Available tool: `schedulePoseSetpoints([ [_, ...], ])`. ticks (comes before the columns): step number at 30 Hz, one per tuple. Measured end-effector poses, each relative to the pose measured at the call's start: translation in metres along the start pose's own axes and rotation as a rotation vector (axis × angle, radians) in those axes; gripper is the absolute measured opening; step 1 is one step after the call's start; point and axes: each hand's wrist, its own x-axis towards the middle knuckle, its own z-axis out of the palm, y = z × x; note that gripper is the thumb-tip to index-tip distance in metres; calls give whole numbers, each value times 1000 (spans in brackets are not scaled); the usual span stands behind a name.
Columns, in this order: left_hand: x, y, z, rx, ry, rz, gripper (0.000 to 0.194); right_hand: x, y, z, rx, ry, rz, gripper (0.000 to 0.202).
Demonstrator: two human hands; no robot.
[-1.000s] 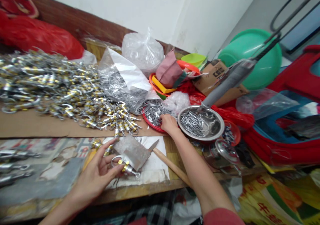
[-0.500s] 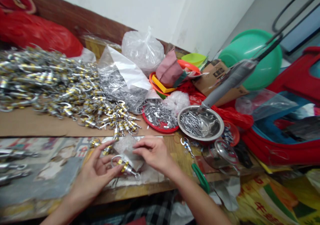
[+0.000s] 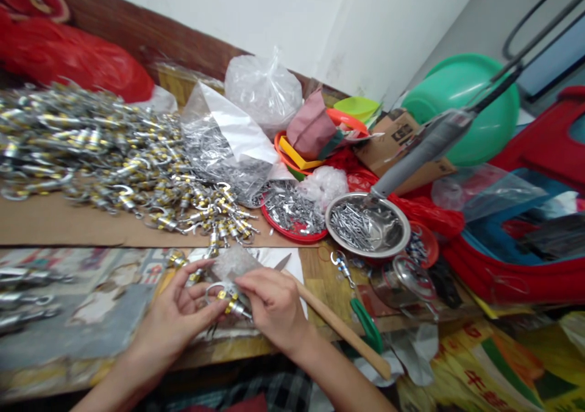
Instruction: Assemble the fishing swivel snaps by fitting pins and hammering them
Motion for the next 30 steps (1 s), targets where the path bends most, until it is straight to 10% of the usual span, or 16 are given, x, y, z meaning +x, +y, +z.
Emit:
schedulePoseSetpoints([
  [21, 10, 4, -5, 0, -99, -82, 51, 18, 3, -22, -681, -392, -970, 11],
  [26, 10, 1, -6, -6, -101, -61, 48, 7, 0, -24, -704, -355, -872, 13],
  [30, 9, -3, -7, 13, -78, -49, 48, -8, 16, -37, -641, -157, -374, 21],
])
